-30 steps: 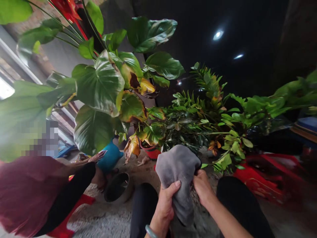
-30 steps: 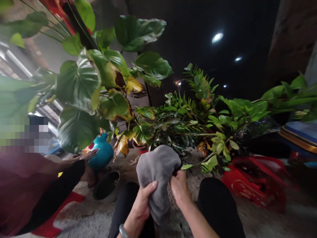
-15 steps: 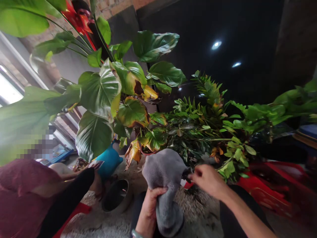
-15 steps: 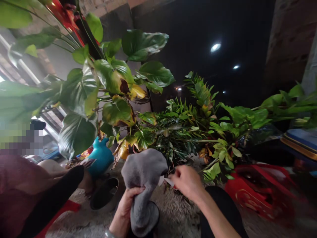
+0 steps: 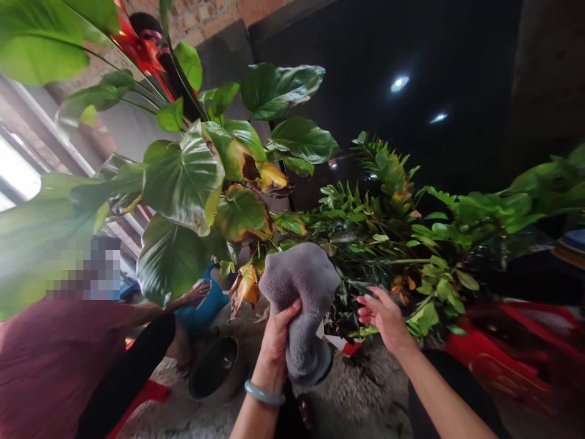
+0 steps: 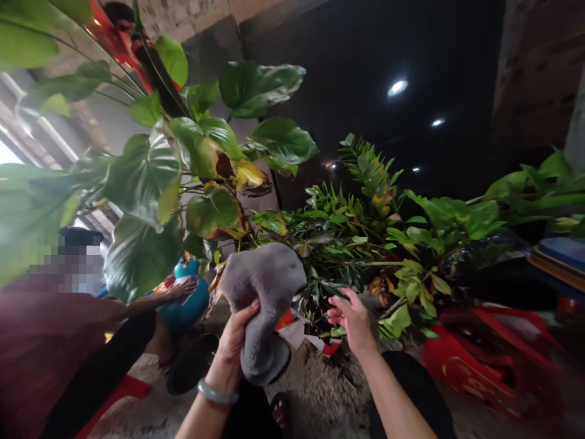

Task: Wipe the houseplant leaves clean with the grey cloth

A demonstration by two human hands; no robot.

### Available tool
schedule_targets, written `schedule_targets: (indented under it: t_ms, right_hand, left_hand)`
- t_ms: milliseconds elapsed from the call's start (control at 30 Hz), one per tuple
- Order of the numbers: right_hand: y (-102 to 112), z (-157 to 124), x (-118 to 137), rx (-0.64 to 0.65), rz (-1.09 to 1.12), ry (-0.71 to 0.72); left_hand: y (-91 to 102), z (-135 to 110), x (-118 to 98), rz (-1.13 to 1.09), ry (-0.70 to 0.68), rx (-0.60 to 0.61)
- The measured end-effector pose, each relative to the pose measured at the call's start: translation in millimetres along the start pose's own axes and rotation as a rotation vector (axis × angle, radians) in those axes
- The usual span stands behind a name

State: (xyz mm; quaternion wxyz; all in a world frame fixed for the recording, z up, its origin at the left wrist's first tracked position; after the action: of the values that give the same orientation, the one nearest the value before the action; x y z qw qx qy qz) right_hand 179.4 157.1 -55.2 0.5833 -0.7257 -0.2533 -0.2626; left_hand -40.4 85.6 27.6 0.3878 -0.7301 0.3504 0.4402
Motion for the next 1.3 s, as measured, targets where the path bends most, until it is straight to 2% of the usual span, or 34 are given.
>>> schedule_targets:
  t_ms: [67,100,233,300,367,500,567,633,700,767,833,867,933,1033,1100,1167,1200,1300]
  right_hand:
    - [-2,4,6,-0.016,0.085,0.001]
    - [-2,6,8,-0.023,0.096,0.010]
    - [8,11,4,-0.053,0.016,0.043]
    - [13,10,-5,-0.032,-0.019,0.002]
    - [16,7,-14,-0.015,-0.022,-0.055]
    - [12,6,-19,0.003,0.086,-0.104]
    - [5,8,-18,0.025,0.140,-0.085]
    - [3,10,-17,0.019,0.164,-0.064]
    - [8,12,-18,-0.017,0.155,-0.067]
    - [16,12,-21,-0.058,0.126,-0.089]
    - [26,11,-24,-0.087,0.100,-0.117]
    - [30,11,-25,-0.094,0.091,-0.127]
    - [36,11,-26,-0.097,0.075,-0.141]
    - [39,13,-29,-0.086,0.056,-0.156]
    - [38,14,-33,-0.079,0.048,-0.163]
    - [38,15,-36,-0.073,0.041,-0.168]
    - [38,15,-37,-0.071,0.037,-0.173]
    - [42,14,-38,-0.066,0.030,-0.192]
  left_hand:
    - [0.4,8,-4,0.004,-0.061,-0.012]
    - [2.1,12,3,0.012,-0.058,-0.021]
    - [10.3,15,59,0.062,0.154,-0.003]
    - [8.1,8,70,0.037,0.211,0.038]
    - [-0.1,2,53,-0.034,0.172,0.058]
    - [-23.1,6,-15,-0.198,-0.057,0.040]
    - [-28.2,15,-24,-0.226,-0.088,0.014]
    - [-25.5,24,-4,-0.196,-0.001,-0.013]
    - [-13.5,25,32,-0.147,0.146,-0.055]
    - [0.8,17,63,-0.120,0.277,-0.093]
    - [6.2,4,74,-0.112,0.333,-0.093]
    - [2.5,-1,69,-0.117,0.319,-0.067]
    - [-18.0,-6,45,-0.149,0.219,0.016]
    - [-71.5,-3,4,-0.167,0.061,0.179]
    - [-108.9,4,-4,-0.116,0.020,0.281]
    - [-132.0,10,9,-0.022,0.048,0.326]
    - [-134.7,12,22,0.031,0.087,0.320]
    - [-115.2,7,62,0.152,0.217,0.280]
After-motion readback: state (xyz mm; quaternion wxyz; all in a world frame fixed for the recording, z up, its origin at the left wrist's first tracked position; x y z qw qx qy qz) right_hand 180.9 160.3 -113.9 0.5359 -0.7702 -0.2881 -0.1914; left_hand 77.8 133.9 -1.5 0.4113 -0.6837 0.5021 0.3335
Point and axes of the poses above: each hand's wrist, its own z-axis towards the middle knuckle, its own y-axis out of the back of the hand, x = y × z, the point moved 9 cm from there along z, towards the middle knuckle, and after that the axes turned 13 degrees about z, right-handed, at the moved point
